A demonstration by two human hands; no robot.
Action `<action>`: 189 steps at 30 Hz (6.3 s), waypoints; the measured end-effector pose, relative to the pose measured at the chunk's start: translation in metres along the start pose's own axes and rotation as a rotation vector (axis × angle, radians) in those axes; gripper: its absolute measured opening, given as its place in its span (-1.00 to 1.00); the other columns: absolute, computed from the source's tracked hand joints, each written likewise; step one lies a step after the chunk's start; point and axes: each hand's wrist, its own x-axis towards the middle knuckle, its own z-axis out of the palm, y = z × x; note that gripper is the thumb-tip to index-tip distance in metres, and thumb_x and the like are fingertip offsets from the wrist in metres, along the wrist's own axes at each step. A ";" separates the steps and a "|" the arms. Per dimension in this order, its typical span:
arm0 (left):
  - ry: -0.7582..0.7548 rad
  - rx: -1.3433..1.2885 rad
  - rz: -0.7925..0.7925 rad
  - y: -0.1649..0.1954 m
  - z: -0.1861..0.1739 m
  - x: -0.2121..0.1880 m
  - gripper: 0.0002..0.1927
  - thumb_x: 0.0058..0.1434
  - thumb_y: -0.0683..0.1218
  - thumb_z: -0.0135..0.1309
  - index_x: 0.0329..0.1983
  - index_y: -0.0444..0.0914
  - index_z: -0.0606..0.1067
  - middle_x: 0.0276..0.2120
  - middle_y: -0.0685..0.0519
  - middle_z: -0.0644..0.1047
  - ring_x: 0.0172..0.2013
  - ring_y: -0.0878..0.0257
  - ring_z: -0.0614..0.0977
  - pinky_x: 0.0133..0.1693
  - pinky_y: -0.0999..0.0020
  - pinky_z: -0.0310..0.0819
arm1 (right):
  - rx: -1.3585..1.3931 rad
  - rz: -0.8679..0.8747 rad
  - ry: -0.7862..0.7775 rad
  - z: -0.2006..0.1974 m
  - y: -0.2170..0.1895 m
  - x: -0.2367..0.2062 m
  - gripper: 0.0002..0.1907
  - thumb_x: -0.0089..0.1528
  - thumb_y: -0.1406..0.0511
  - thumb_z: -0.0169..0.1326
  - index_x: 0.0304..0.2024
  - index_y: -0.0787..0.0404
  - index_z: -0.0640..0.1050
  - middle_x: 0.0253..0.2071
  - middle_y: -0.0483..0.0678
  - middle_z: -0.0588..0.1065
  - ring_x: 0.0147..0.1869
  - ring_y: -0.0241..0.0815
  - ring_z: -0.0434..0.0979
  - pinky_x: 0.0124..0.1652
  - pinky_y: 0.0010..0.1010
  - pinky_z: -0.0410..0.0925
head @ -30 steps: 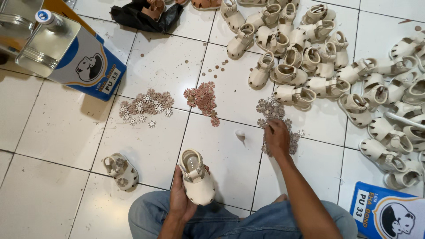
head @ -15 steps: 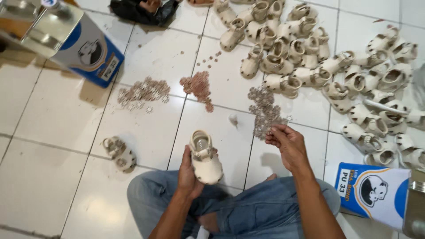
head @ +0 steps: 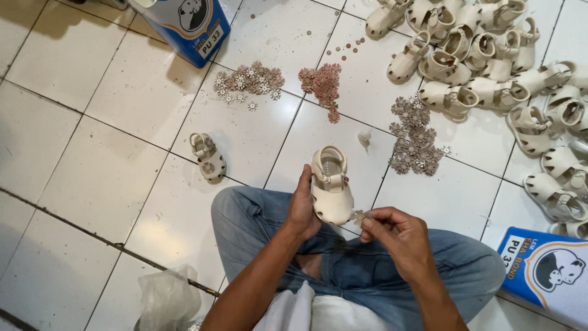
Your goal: The person sits on the floor and decorates white sandals by applying glue from a small bottle and attaching flower-shaped embellishments. They handle multiple sandals one at a time, placing each finished sandal on the floor.
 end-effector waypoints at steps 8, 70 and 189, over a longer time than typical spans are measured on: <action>0.078 0.002 0.012 -0.008 -0.001 -0.003 -0.29 0.44 0.33 -0.37 0.34 -0.28 0.32 0.13 -0.07 0.51 0.10 0.18 0.55 0.15 0.22 0.46 | -0.196 -0.022 0.024 0.029 -0.009 0.002 -0.83 0.20 0.32 0.25 -0.21 0.31 0.67 -0.43 -0.10 0.61 -0.41 -0.39 0.55 -0.37 -0.57 0.47; -0.004 0.140 -0.261 -0.011 0.007 -0.002 -0.34 0.48 0.28 -0.30 0.26 -0.34 0.40 -0.07 -0.09 0.61 -0.14 0.20 0.68 -0.11 0.27 0.63 | -0.123 0.055 -0.205 0.004 -0.025 0.006 -0.70 0.24 0.30 0.17 -0.04 0.37 0.62 -0.56 -0.14 0.46 -0.54 -0.43 0.39 -0.57 -0.59 0.26; 0.088 0.162 -0.408 -0.002 -0.022 0.027 -0.40 0.47 0.27 -0.22 0.10 -0.33 0.48 -0.22 -0.07 0.63 -0.29 0.21 0.69 -0.24 0.26 0.66 | -0.076 -0.045 -0.556 0.012 0.048 0.056 -0.69 0.40 0.28 0.14 0.05 0.43 0.59 -0.53 -0.13 0.50 -0.49 -0.48 0.32 -0.49 -0.58 0.22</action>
